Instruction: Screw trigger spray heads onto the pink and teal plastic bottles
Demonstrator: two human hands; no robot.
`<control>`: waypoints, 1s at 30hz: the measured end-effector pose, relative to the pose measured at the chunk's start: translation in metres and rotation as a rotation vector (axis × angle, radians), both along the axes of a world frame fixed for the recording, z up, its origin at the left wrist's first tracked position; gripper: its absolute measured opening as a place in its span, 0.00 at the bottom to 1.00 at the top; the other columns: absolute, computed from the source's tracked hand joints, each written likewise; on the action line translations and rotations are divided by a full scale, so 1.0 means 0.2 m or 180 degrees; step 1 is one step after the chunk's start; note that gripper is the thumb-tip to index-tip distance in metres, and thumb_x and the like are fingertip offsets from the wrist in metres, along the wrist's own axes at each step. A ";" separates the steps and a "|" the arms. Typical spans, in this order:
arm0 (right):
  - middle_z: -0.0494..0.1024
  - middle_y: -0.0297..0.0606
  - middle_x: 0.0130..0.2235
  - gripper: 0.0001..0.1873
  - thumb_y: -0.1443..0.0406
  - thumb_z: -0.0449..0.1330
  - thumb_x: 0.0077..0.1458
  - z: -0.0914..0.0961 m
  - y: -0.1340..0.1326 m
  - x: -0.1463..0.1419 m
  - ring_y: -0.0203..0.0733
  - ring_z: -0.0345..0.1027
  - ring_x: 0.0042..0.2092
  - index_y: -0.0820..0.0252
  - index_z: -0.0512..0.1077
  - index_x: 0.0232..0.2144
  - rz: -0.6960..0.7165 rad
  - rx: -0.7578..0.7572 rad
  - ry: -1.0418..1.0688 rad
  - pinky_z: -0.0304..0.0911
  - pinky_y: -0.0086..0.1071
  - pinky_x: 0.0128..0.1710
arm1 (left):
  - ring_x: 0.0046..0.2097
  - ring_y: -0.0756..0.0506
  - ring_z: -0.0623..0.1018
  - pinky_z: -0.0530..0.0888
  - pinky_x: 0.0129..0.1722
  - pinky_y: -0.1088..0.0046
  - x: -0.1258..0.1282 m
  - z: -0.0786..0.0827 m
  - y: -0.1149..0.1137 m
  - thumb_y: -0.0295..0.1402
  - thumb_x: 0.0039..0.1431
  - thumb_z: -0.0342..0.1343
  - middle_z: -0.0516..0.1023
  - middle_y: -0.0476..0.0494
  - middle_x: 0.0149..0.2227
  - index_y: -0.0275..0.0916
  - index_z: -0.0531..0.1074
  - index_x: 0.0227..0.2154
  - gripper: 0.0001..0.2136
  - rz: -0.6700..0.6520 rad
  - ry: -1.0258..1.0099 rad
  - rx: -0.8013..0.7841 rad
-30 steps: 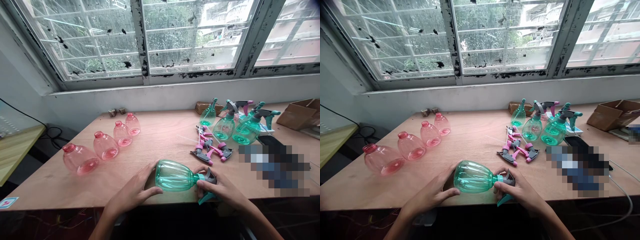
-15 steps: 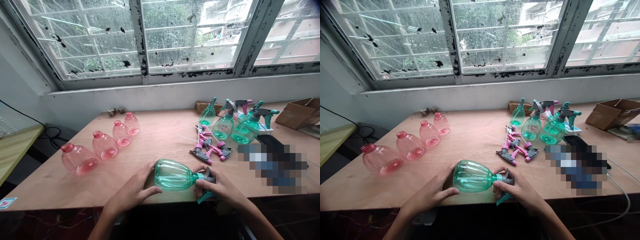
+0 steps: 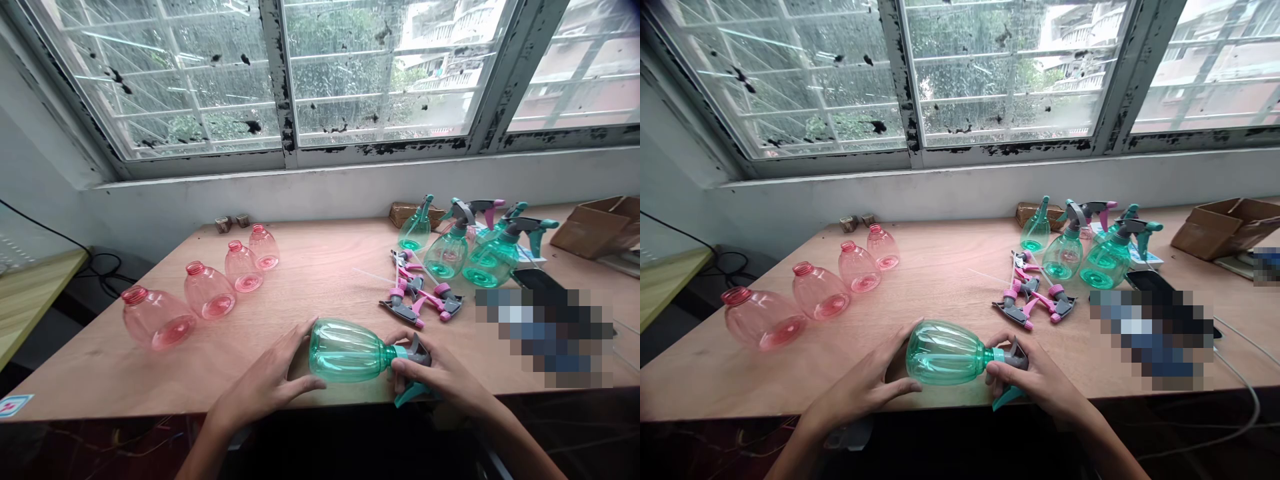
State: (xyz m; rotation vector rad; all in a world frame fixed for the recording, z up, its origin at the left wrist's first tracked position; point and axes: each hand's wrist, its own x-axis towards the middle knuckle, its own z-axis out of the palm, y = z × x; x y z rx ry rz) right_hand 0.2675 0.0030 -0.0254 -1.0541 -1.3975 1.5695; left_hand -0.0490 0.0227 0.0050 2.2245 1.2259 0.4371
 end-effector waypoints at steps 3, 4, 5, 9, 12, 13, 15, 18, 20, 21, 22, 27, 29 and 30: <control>0.83 0.35 0.28 0.20 0.56 0.67 0.58 0.00 0.00 0.00 0.41 0.78 0.30 0.62 0.69 0.45 -0.0011 0.0003 -0.0008 0.73 0.32 0.33 | 0.69 0.38 0.61 0.59 0.69 0.59 0.00 0.01 0.00 0.39 0.61 0.65 0.57 0.46 0.71 0.50 0.47 0.70 0.40 -0.0011 0.0003 -0.0014; 0.83 0.35 0.28 0.20 0.56 0.67 0.58 0.00 0.00 0.00 0.41 0.78 0.30 0.62 0.69 0.45 -0.0017 -0.0001 -0.0013 0.73 0.32 0.33 | 0.69 0.38 0.61 0.59 0.69 0.59 0.01 0.01 0.00 0.39 0.61 0.65 0.58 0.46 0.70 0.50 0.47 0.70 0.40 -0.0007 0.0002 -0.0013; 0.83 0.35 0.28 0.20 0.56 0.67 0.58 0.00 0.00 0.00 0.41 0.78 0.30 0.62 0.69 0.44 -0.0022 -0.0004 -0.0014 0.73 0.32 0.33 | 0.69 0.38 0.61 0.59 0.69 0.59 0.01 0.01 0.00 0.39 0.61 0.65 0.58 0.46 0.70 0.50 0.48 0.70 0.40 -0.0004 -0.0004 -0.0008; 0.83 0.35 0.28 0.19 0.56 0.67 0.58 0.01 0.00 0.00 0.41 0.78 0.30 0.62 0.68 0.43 -0.0019 0.0005 -0.0023 0.73 0.33 0.33 | 0.69 0.37 0.61 0.59 0.69 0.58 0.01 0.01 0.00 0.38 0.61 0.66 0.58 0.45 0.70 0.49 0.49 0.70 0.40 0.0005 -0.0027 0.0013; 0.83 0.35 0.28 0.19 0.56 0.67 0.58 0.01 0.00 0.00 0.41 0.78 0.30 0.62 0.68 0.43 -0.0014 0.0028 -0.0055 0.73 0.32 0.33 | 0.69 0.38 0.62 0.60 0.69 0.59 0.01 0.02 -0.01 0.38 0.61 0.66 0.58 0.44 0.70 0.49 0.48 0.70 0.40 0.0008 -0.0025 -0.0009; 0.83 0.35 0.28 0.18 0.56 0.67 0.58 0.01 0.00 0.00 0.41 0.78 0.30 0.62 0.68 0.43 -0.0013 0.0038 -0.0063 0.73 0.32 0.33 | 0.69 0.38 0.62 0.60 0.69 0.59 0.01 0.02 -0.01 0.38 0.61 0.65 0.58 0.44 0.70 0.48 0.48 0.70 0.40 0.0011 -0.0022 -0.0021; 0.83 0.35 0.28 0.18 0.56 0.67 0.59 0.01 -0.01 0.00 0.41 0.78 0.30 0.61 0.68 0.42 -0.0013 0.0051 -0.0067 0.73 0.32 0.33 | 0.69 0.38 0.62 0.60 0.68 0.59 0.01 0.02 -0.01 0.39 0.61 0.65 0.58 0.44 0.70 0.48 0.48 0.70 0.41 0.0024 -0.0012 -0.0042; 0.83 0.35 0.28 0.18 0.55 0.66 0.59 0.01 -0.01 -0.01 0.40 0.77 0.30 0.61 0.68 0.42 -0.0004 0.0071 -0.0056 0.73 0.32 0.33 | 0.69 0.38 0.61 0.60 0.69 0.58 0.01 0.02 -0.01 0.39 0.61 0.66 0.57 0.43 0.71 0.48 0.47 0.70 0.41 0.0011 -0.0009 -0.0040; 0.83 0.35 0.28 0.18 0.55 0.66 0.60 0.02 -0.01 -0.01 0.40 0.77 0.30 0.61 0.68 0.42 0.0010 0.0095 -0.0048 0.73 0.32 0.32 | 0.69 0.38 0.61 0.59 0.69 0.58 0.01 0.02 -0.01 0.37 0.61 0.66 0.57 0.44 0.71 0.49 0.46 0.70 0.42 -0.0006 -0.0019 -0.0029; 0.83 0.35 0.28 0.17 0.55 0.66 0.60 0.02 -0.01 -0.01 0.40 0.77 0.30 0.61 0.68 0.42 0.0015 0.0109 -0.0049 0.73 0.31 0.32 | 0.69 0.38 0.61 0.59 0.69 0.58 0.01 0.01 -0.01 0.37 0.60 0.66 0.57 0.44 0.71 0.49 0.47 0.70 0.42 -0.0013 -0.0032 -0.0017; 0.83 0.35 0.29 0.17 0.55 0.66 0.60 0.02 -0.01 -0.01 0.40 0.78 0.30 0.61 0.68 0.42 0.0019 0.0120 -0.0054 0.73 0.31 0.32 | 0.69 0.38 0.61 0.59 0.69 0.58 0.01 0.01 -0.01 0.36 0.60 0.66 0.58 0.44 0.70 0.50 0.47 0.70 0.42 -0.0017 -0.0046 -0.0005; 0.83 0.34 0.28 0.17 0.55 0.66 0.60 0.01 -0.01 0.00 0.40 0.78 0.29 0.61 0.68 0.42 0.0022 0.0141 -0.0104 0.73 0.30 0.31 | 0.69 0.35 0.61 0.60 0.69 0.58 0.01 0.00 0.00 0.39 0.51 0.73 0.58 0.42 0.70 0.49 0.47 0.70 0.50 -0.0049 -0.0116 -0.0044; 0.83 0.34 0.28 0.17 0.55 0.66 0.60 0.01 -0.01 -0.01 0.40 0.78 0.30 0.61 0.68 0.43 0.0014 0.0127 -0.0099 0.73 0.31 0.31 | 0.69 0.34 0.60 0.60 0.69 0.57 0.00 0.00 0.00 0.42 0.48 0.75 0.58 0.41 0.70 0.48 0.48 0.70 0.52 -0.0050 -0.0155 -0.0096; 0.83 0.34 0.28 0.17 0.55 0.66 0.60 0.01 -0.01 -0.01 0.40 0.78 0.30 0.61 0.68 0.43 0.0003 0.0119 -0.0093 0.73 0.31 0.31 | 0.69 0.34 0.61 0.60 0.68 0.57 0.00 0.00 0.00 0.43 0.49 0.74 0.58 0.41 0.70 0.48 0.49 0.70 0.50 -0.0050 -0.0191 -0.0124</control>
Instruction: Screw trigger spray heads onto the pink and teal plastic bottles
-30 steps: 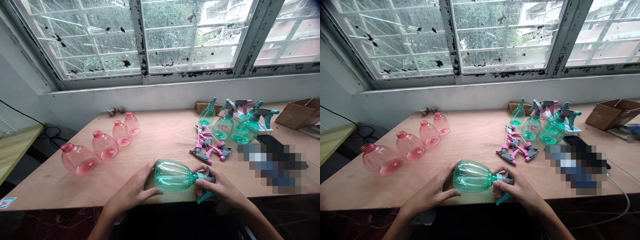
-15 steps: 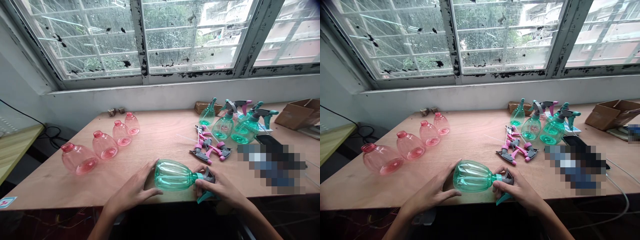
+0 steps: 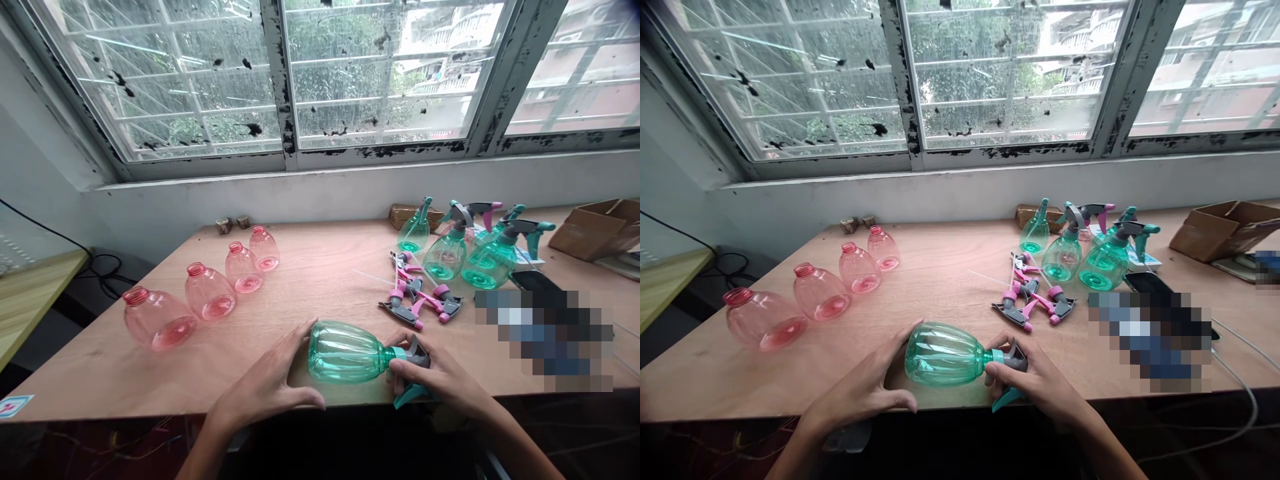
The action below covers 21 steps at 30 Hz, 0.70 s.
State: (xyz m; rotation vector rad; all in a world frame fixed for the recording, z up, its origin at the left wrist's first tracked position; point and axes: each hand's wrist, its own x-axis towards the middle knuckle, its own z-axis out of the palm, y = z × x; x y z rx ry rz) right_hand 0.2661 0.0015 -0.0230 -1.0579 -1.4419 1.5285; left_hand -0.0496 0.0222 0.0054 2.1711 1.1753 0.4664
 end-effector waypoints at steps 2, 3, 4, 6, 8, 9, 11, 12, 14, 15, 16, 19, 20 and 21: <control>0.83 0.34 0.28 0.18 0.55 0.66 0.60 0.00 0.00 0.00 0.41 0.78 0.30 0.61 0.68 0.43 -0.0020 -0.0019 0.0005 0.73 0.32 0.32 | 0.68 0.35 0.61 0.60 0.68 0.57 -0.01 0.00 0.00 0.44 0.57 0.68 0.59 0.42 0.70 0.48 0.50 0.69 0.43 -0.0028 -0.0121 -0.0054; 0.83 0.34 0.28 0.18 0.55 0.66 0.60 0.00 0.00 0.00 0.41 0.78 0.30 0.61 0.68 0.43 -0.0027 -0.0024 0.0004 0.73 0.32 0.32 | 0.68 0.36 0.62 0.60 0.68 0.57 -0.01 0.00 0.00 0.44 0.62 0.64 0.59 0.43 0.70 0.48 0.50 0.69 0.38 -0.0056 -0.0202 -0.0082; 0.83 0.34 0.28 0.18 0.55 0.66 0.60 0.00 0.00 0.00 0.41 0.78 0.30 0.61 0.68 0.43 -0.0025 -0.0025 0.0002 0.73 0.32 0.32 | 0.68 0.37 0.62 0.60 0.68 0.57 -0.01 0.00 0.00 0.44 0.66 0.60 0.59 0.43 0.70 0.48 0.51 0.69 0.34 -0.0089 -0.0286 -0.0111; 0.83 0.34 0.28 0.18 0.55 0.66 0.60 0.00 0.00 0.00 0.42 0.78 0.30 0.61 0.68 0.43 -0.0018 -0.0035 0.0003 0.73 0.32 0.32 | 0.68 0.37 0.62 0.60 0.68 0.58 -0.01 0.00 0.01 0.44 0.70 0.53 0.59 0.43 0.70 0.47 0.51 0.69 0.29 -0.0134 -0.0414 -0.0158; 0.83 0.34 0.28 0.18 0.55 0.67 0.59 0.00 0.00 0.00 0.42 0.78 0.30 0.61 0.69 0.43 -0.0021 -0.0056 0.0016 0.72 0.33 0.32 | 0.68 0.37 0.63 0.60 0.69 0.58 -0.01 0.00 0.01 0.44 0.71 0.52 0.59 0.43 0.70 0.47 0.52 0.69 0.28 -0.0127 -0.0460 -0.0182; 0.83 0.34 0.28 0.18 0.55 0.67 0.59 0.00 0.00 0.00 0.43 0.78 0.30 0.61 0.69 0.43 -0.0020 -0.0072 0.0025 0.72 0.33 0.32 | 0.68 0.37 0.63 0.60 0.68 0.58 -0.01 0.00 0.01 0.44 0.70 0.53 0.59 0.43 0.70 0.47 0.53 0.69 0.28 -0.0112 -0.0464 -0.0188; 0.83 0.34 0.28 0.18 0.55 0.67 0.59 0.00 0.00 0.00 0.43 0.78 0.30 0.61 0.69 0.43 -0.0022 -0.0089 0.0048 0.72 0.33 0.32 | 0.68 0.37 0.62 0.60 0.69 0.57 -0.01 0.00 0.00 0.44 0.68 0.57 0.59 0.42 0.70 0.48 0.51 0.69 0.32 -0.0064 -0.0430 -0.0195; 0.83 0.34 0.28 0.18 0.55 0.67 0.58 0.00 0.00 0.00 0.43 0.78 0.30 0.60 0.69 0.43 -0.0029 -0.0097 0.0065 0.71 0.33 0.32 | 0.69 0.37 0.62 0.60 0.69 0.57 0.00 0.01 0.00 0.43 0.66 0.59 0.59 0.42 0.70 0.48 0.50 0.69 0.34 -0.0037 -0.0399 -0.0198; 0.82 0.34 0.27 0.19 0.54 0.67 0.58 0.00 0.00 0.00 0.43 0.78 0.30 0.60 0.70 0.42 -0.0048 -0.0113 0.0111 0.71 0.33 0.32 | 0.69 0.36 0.61 0.59 0.69 0.55 0.00 0.01 0.00 0.42 0.64 0.62 0.58 0.41 0.70 0.48 0.48 0.70 0.38 0.0011 -0.0326 -0.0189; 0.82 0.34 0.27 0.19 0.54 0.68 0.58 0.00 0.00 0.00 0.42 0.78 0.30 0.60 0.70 0.42 -0.0061 -0.0118 0.0133 0.71 0.33 0.32 | 0.69 0.36 0.61 0.59 0.69 0.54 0.00 0.01 0.00 0.42 0.63 0.63 0.57 0.41 0.71 0.49 0.47 0.70 0.39 0.0030 -0.0295 -0.0175; 0.82 0.34 0.27 0.19 0.54 0.68 0.58 0.00 0.00 0.00 0.42 0.78 0.30 0.60 0.70 0.42 -0.0063 -0.0124 0.0148 0.71 0.33 0.32 | 0.69 0.35 0.61 0.59 0.69 0.53 0.00 0.01 0.00 0.41 0.63 0.63 0.57 0.40 0.71 0.48 0.46 0.71 0.40 0.0041 -0.0277 -0.0162; 0.82 0.34 0.27 0.18 0.55 0.67 0.58 0.00 0.00 0.00 0.41 0.77 0.29 0.60 0.69 0.41 -0.0083 -0.0109 0.0171 0.70 0.32 0.32 | 0.69 0.35 0.61 0.60 0.69 0.54 0.00 0.01 -0.01 0.40 0.61 0.65 0.57 0.41 0.71 0.49 0.47 0.70 0.41 0.0063 -0.0216 -0.0114; 0.82 0.34 0.27 0.17 0.55 0.67 0.59 0.00 0.00 0.00 0.40 0.77 0.29 0.61 0.69 0.41 -0.0089 -0.0108 0.0171 0.70 0.31 0.31 | 0.69 0.35 0.61 0.60 0.69 0.54 0.00 0.01 -0.01 0.39 0.60 0.66 0.57 0.42 0.71 0.49 0.47 0.70 0.42 0.0071 -0.0184 -0.0092; 0.82 0.34 0.27 0.17 0.55 0.67 0.59 -0.01 0.00 0.00 0.40 0.77 0.29 0.61 0.69 0.41 -0.0097 -0.0108 0.0171 0.70 0.31 0.31 | 0.69 0.35 0.61 0.60 0.69 0.55 0.00 0.01 -0.01 0.39 0.60 0.66 0.57 0.42 0.71 0.50 0.48 0.70 0.42 0.0077 -0.0152 -0.0064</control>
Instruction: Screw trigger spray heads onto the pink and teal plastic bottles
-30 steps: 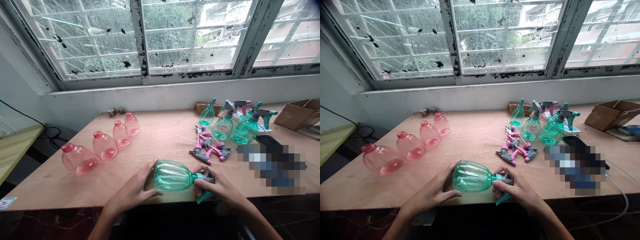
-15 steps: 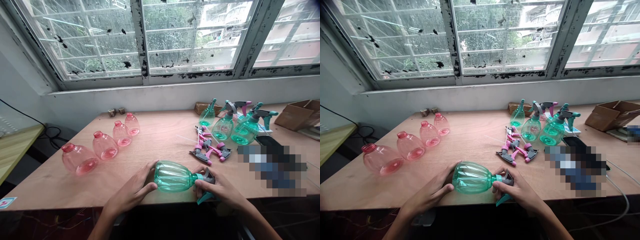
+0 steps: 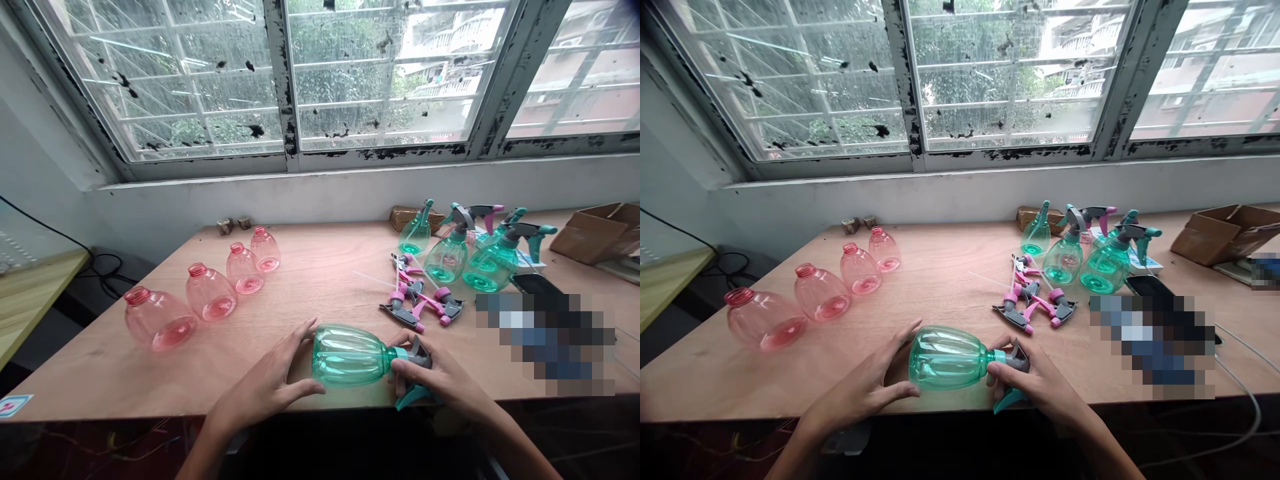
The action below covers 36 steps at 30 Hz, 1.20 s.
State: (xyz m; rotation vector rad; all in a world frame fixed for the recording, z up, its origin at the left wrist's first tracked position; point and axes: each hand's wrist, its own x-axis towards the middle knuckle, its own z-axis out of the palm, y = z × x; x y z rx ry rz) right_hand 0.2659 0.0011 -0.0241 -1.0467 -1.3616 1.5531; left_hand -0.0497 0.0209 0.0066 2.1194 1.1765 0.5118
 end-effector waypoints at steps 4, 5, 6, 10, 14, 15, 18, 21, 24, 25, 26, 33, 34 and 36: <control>0.82 0.34 0.28 0.18 0.55 0.67 0.59 0.00 0.00 0.00 0.40 0.77 0.30 0.61 0.69 0.42 0.0000 -0.0023 -0.0009 0.70 0.32 0.32 | 0.69 0.36 0.61 0.59 0.69 0.56 0.00 -0.01 0.00 0.37 0.58 0.68 0.57 0.44 0.71 0.50 0.48 0.70 0.43 -0.0011 0.0117 0.0124; 0.82 0.34 0.28 0.18 0.55 0.67 0.59 0.00 0.00 0.00 0.41 0.77 0.30 0.61 0.69 0.42 -0.0003 -0.0024 -0.0017 0.70 0.32 0.32 | 0.69 0.36 0.60 0.59 0.69 0.56 0.00 -0.01 0.00 0.36 0.58 0.68 0.57 0.44 0.71 0.50 0.48 0.70 0.43 -0.0009 0.0146 0.0149; 0.82 0.34 0.28 0.18 0.55 0.67 0.58 0.01 0.00 0.00 0.41 0.77 0.30 0.61 0.69 0.42 -0.0002 -0.0024 -0.0032 0.70 0.32 0.32 | 0.69 0.36 0.60 0.59 0.69 0.56 0.00 -0.02 0.00 0.35 0.58 0.68 0.57 0.44 0.71 0.50 0.48 0.70 0.43 -0.0005 0.0168 0.0170; 0.82 0.35 0.27 0.18 0.54 0.67 0.58 0.02 0.00 0.00 0.41 0.77 0.30 0.61 0.70 0.41 0.0004 -0.0008 -0.0106 0.70 0.32 0.32 | 0.69 0.36 0.62 0.60 0.69 0.57 0.01 -0.01 0.00 0.34 0.56 0.69 0.58 0.44 0.70 0.50 0.48 0.70 0.45 -0.0023 0.0232 0.0144; 0.82 0.35 0.27 0.18 0.54 0.67 0.58 0.02 0.00 -0.01 0.42 0.77 0.30 0.60 0.70 0.42 -0.0002 -0.0015 -0.0141 0.71 0.33 0.32 | 0.68 0.34 0.62 0.60 0.69 0.56 0.01 0.00 0.00 0.40 0.50 0.74 0.59 0.42 0.70 0.49 0.49 0.70 0.50 -0.0054 0.0252 0.0071; 0.82 0.35 0.27 0.19 0.54 0.67 0.58 0.02 0.00 -0.01 0.42 0.77 0.30 0.60 0.70 0.42 -0.0004 -0.0016 -0.0142 0.71 0.33 0.32 | 0.68 0.33 0.61 0.60 0.69 0.55 0.01 0.01 0.00 0.41 0.50 0.73 0.59 0.42 0.70 0.49 0.49 0.70 0.50 -0.0055 0.0244 0.0063; 0.82 0.35 0.27 0.19 0.54 0.67 0.58 0.01 0.00 0.00 0.43 0.78 0.30 0.60 0.69 0.42 0.0021 -0.0006 -0.0144 0.71 0.34 0.32 | 0.69 0.34 0.60 0.58 0.69 0.54 0.00 0.01 0.00 0.43 0.59 0.67 0.58 0.43 0.70 0.50 0.49 0.70 0.42 -0.0067 0.0156 0.0064; 0.82 0.35 0.28 0.19 0.54 0.67 0.58 0.00 0.01 0.00 0.43 0.78 0.30 0.60 0.69 0.43 0.0056 0.0006 -0.0145 0.71 0.33 0.32 | 0.70 0.35 0.59 0.57 0.69 0.53 0.00 0.01 0.00 0.44 0.65 0.60 0.56 0.43 0.71 0.49 0.49 0.70 0.36 -0.0065 0.0071 0.0068; 0.82 0.34 0.28 0.20 0.54 0.67 0.58 -0.01 0.01 0.00 0.42 0.78 0.30 0.61 0.69 0.44 0.0040 0.0006 -0.0104 0.71 0.32 0.32 | 0.69 0.34 0.60 0.58 0.69 0.53 0.00 0.00 0.00 0.43 0.61 0.64 0.56 0.42 0.71 0.50 0.47 0.71 0.41 -0.0002 0.0100 0.0043; 0.82 0.34 0.28 0.20 0.54 0.67 0.58 0.00 0.01 0.00 0.42 0.78 0.30 0.61 0.69 0.44 0.0022 0.0004 -0.0093 0.71 0.32 0.32 | 0.69 0.34 0.60 0.59 0.69 0.53 0.00 0.00 0.00 0.42 0.59 0.67 0.56 0.42 0.71 0.50 0.47 0.71 0.43 0.0015 0.0120 0.0045; 0.82 0.34 0.28 0.20 0.54 0.67 0.58 0.00 0.01 0.00 0.42 0.78 0.30 0.61 0.69 0.44 0.0008 0.0002 -0.0088 0.71 0.32 0.32 | 0.69 0.34 0.60 0.59 0.69 0.54 0.00 -0.01 0.00 0.41 0.57 0.68 0.56 0.42 0.71 0.50 0.47 0.71 0.45 0.0025 0.0139 0.0059; 0.82 0.33 0.27 0.20 0.53 0.68 0.57 0.02 0.00 -0.01 0.43 0.78 0.30 0.60 0.70 0.43 0.0014 -0.0011 -0.0105 0.71 0.32 0.32 | 0.68 0.34 0.63 0.61 0.68 0.55 0.01 0.00 0.00 0.36 0.56 0.69 0.60 0.45 0.70 0.52 0.48 0.70 0.45 -0.0018 0.0234 0.0152; 0.82 0.33 0.27 0.20 0.53 0.68 0.57 0.02 0.00 -0.01 0.43 0.78 0.30 0.60 0.70 0.43 0.0010 -0.0018 -0.0104 0.71 0.32 0.32 | 0.68 0.34 0.63 0.61 0.68 0.55 0.01 0.00 0.00 0.36 0.55 0.70 0.60 0.44 0.69 0.52 0.47 0.70 0.46 -0.0041 0.0233 0.0140; 0.82 0.33 0.27 0.20 0.53 0.68 0.57 0.02 0.00 -0.01 0.43 0.78 0.30 0.60 0.70 0.43 0.0002 -0.0023 -0.0104 0.71 0.32 0.32 | 0.68 0.33 0.63 0.61 0.68 0.55 0.01 0.01 0.00 0.37 0.52 0.72 0.60 0.43 0.69 0.52 0.47 0.71 0.49 -0.0081 0.0231 0.0112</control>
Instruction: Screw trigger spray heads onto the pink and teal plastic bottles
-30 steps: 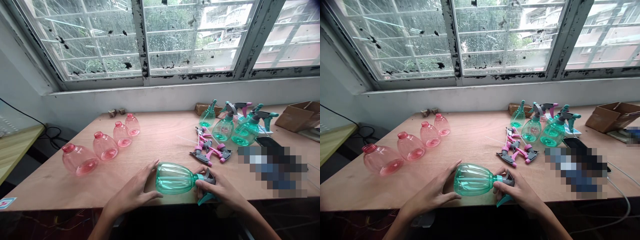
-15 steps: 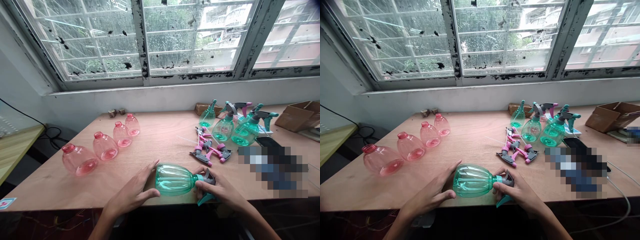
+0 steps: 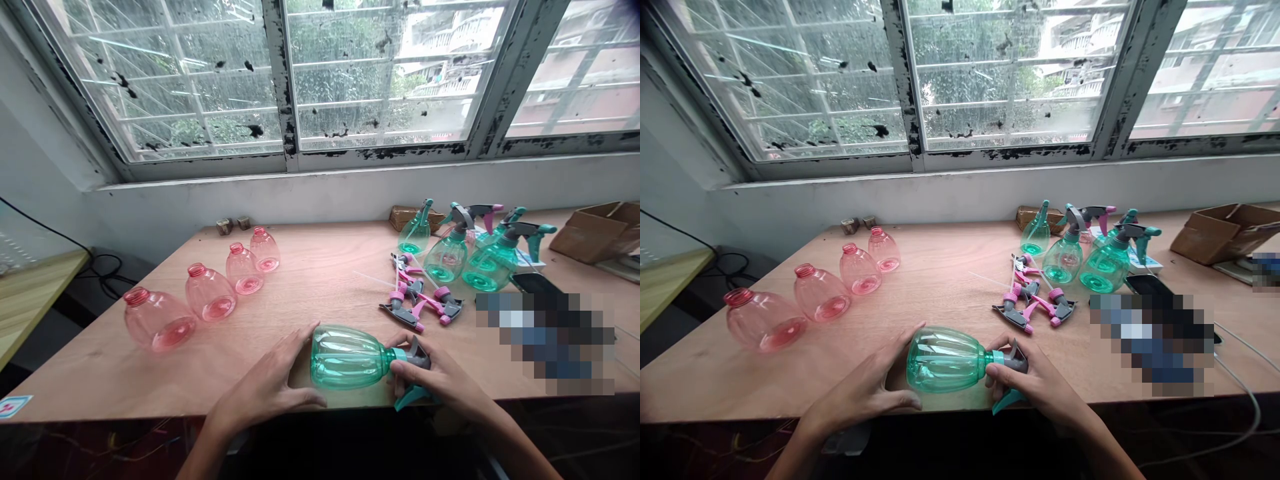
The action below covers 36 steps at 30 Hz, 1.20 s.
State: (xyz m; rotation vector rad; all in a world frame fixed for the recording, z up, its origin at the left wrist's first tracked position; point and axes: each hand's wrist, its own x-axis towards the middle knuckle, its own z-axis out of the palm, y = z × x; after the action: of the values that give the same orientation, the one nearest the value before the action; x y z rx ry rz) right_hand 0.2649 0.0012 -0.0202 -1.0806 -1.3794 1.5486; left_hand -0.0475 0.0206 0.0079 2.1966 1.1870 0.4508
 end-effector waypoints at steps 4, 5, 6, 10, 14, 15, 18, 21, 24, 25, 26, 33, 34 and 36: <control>0.83 0.34 0.28 0.20 0.53 0.67 0.58 0.00 0.00 0.00 0.42 0.77 0.30 0.60 0.70 0.43 0.0022 0.0009 -0.0010 0.71 0.32 0.32 | 0.69 0.35 0.60 0.59 0.69 0.55 -0.02 -0.01 0.01 0.44 0.58 0.67 0.58 0.44 0.70 0.52 0.48 0.70 0.43 -0.0039 -0.0029 0.0007; 0.83 0.34 0.28 0.20 0.53 0.67 0.58 0.00 0.00 0.00 0.42 0.77 0.30 0.60 0.70 0.43 0.0027 0.0011 -0.0010 0.70 0.32 0.32 | 0.69 0.35 0.60 0.58 0.69 0.55 -0.02 -0.01 0.01 0.46 0.61 0.64 0.57 0.44 0.71 0.52 0.48 0.70 0.40 -0.0060 -0.0063 0.0013; 0.83 0.34 0.28 0.20 0.53 0.67 0.58 0.00 0.00 0.00 0.42 0.77 0.30 0.60 0.70 0.44 0.0028 0.0011 -0.0015 0.70 0.32 0.32 | 0.70 0.36 0.59 0.57 0.69 0.55 -0.03 -0.02 0.01 0.48 0.64 0.61 0.56 0.44 0.71 0.51 0.48 0.70 0.38 -0.0087 -0.0103 0.0012; 0.83 0.35 0.28 0.21 0.53 0.68 0.57 0.00 0.00 0.00 0.42 0.78 0.31 0.60 0.70 0.43 0.0025 0.0006 -0.0043 0.70 0.32 0.32 | 0.70 0.36 0.60 0.56 0.70 0.56 -0.03 -0.01 0.01 0.49 0.68 0.55 0.55 0.45 0.71 0.51 0.48 0.70 0.34 -0.0102 -0.0184 0.0003; 0.82 0.34 0.27 0.21 0.53 0.68 0.56 0.00 0.00 0.00 0.41 0.77 0.30 0.60 0.70 0.43 -0.0003 -0.0009 0.0010 0.70 0.31 0.31 | 0.70 0.36 0.60 0.57 0.70 0.56 -0.01 0.00 0.00 0.43 0.65 0.61 0.56 0.45 0.71 0.51 0.48 0.70 0.37 0.0035 -0.0166 -0.0063; 0.82 0.34 0.27 0.21 0.53 0.68 0.56 0.00 0.00 0.00 0.41 0.77 0.30 0.61 0.70 0.43 -0.0002 -0.0012 0.0024 0.70 0.31 0.31 | 0.70 0.36 0.60 0.58 0.69 0.56 -0.01 0.00 0.00 0.42 0.63 0.63 0.55 0.45 0.71 0.50 0.48 0.70 0.39 0.0060 -0.0181 -0.0088; 0.82 0.34 0.27 0.20 0.54 0.68 0.58 -0.01 0.01 0.00 0.40 0.77 0.30 0.61 0.69 0.44 0.0008 -0.0003 0.0068 0.70 0.30 0.31 | 0.69 0.36 0.60 0.59 0.69 0.57 0.00 0.00 0.00 0.38 0.59 0.67 0.55 0.44 0.72 0.50 0.46 0.71 0.44 0.0109 -0.0197 -0.0113; 0.83 0.33 0.28 0.19 0.55 0.67 0.59 -0.01 0.01 0.00 0.39 0.77 0.30 0.61 0.69 0.44 0.0013 0.0005 0.0099 0.70 0.30 0.32 | 0.69 0.36 0.61 0.59 0.69 0.57 -0.01 -0.01 0.01 0.35 0.58 0.68 0.56 0.44 0.71 0.51 0.47 0.70 0.44 0.0085 -0.0109 -0.0015; 0.83 0.34 0.28 0.19 0.55 0.67 0.59 -0.01 0.01 0.00 0.39 0.77 0.30 0.61 0.69 0.43 0.0057 -0.0002 0.0084 0.70 0.29 0.32 | 0.69 0.37 0.62 0.60 0.69 0.57 -0.01 -0.02 0.01 0.31 0.60 0.65 0.59 0.46 0.70 0.51 0.49 0.70 0.40 0.0050 0.0041 0.0095; 0.83 0.34 0.28 0.19 0.54 0.67 0.59 -0.01 0.01 0.00 0.39 0.77 0.30 0.61 0.69 0.43 0.0074 -0.0001 0.0069 0.70 0.29 0.32 | 0.68 0.38 0.62 0.60 0.69 0.57 -0.01 -0.02 0.01 0.30 0.60 0.64 0.59 0.46 0.70 0.52 0.49 0.70 0.40 0.0057 0.0085 0.0119; 0.83 0.34 0.28 0.19 0.54 0.67 0.59 -0.01 0.01 0.00 0.39 0.77 0.30 0.61 0.69 0.43 0.0081 0.0001 0.0052 0.70 0.29 0.32 | 0.68 0.38 0.62 0.60 0.69 0.57 -0.01 -0.03 0.01 0.30 0.60 0.64 0.59 0.46 0.70 0.52 0.49 0.70 0.40 0.0072 0.0123 0.0137; 0.83 0.34 0.27 0.20 0.54 0.67 0.58 -0.02 0.01 0.01 0.40 0.77 0.30 0.61 0.69 0.43 0.0070 0.0056 -0.0036 0.70 0.30 0.31 | 0.69 0.36 0.61 0.60 0.68 0.57 -0.01 -0.04 0.01 0.40 0.55 0.70 0.58 0.46 0.70 0.53 0.47 0.70 0.47 0.0084 0.0193 0.0146; 0.83 0.34 0.27 0.20 0.54 0.67 0.58 -0.02 0.01 0.01 0.40 0.77 0.30 0.61 0.69 0.43 0.0070 0.0056 -0.0043 0.70 0.30 0.31 | 0.69 0.36 0.61 0.60 0.69 0.56 -0.02 -0.04 0.01 0.42 0.56 0.70 0.58 0.46 0.70 0.53 0.47 0.70 0.46 0.0059 0.0175 0.0151; 0.83 0.34 0.28 0.20 0.54 0.67 0.58 -0.02 0.01 0.01 0.40 0.77 0.30 0.61 0.69 0.43 0.0063 0.0056 -0.0059 0.70 0.30 0.31 | 0.69 0.36 0.60 0.59 0.69 0.56 -0.02 -0.03 0.01 0.44 0.59 0.67 0.57 0.46 0.71 0.53 0.46 0.70 0.43 -0.0004 0.0126 0.0156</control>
State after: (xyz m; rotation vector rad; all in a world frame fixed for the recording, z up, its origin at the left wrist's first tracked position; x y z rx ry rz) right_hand 0.2664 0.0026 -0.0234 -1.0763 -1.4176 1.5414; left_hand -0.0523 0.0233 0.0012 2.2577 1.2073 0.4420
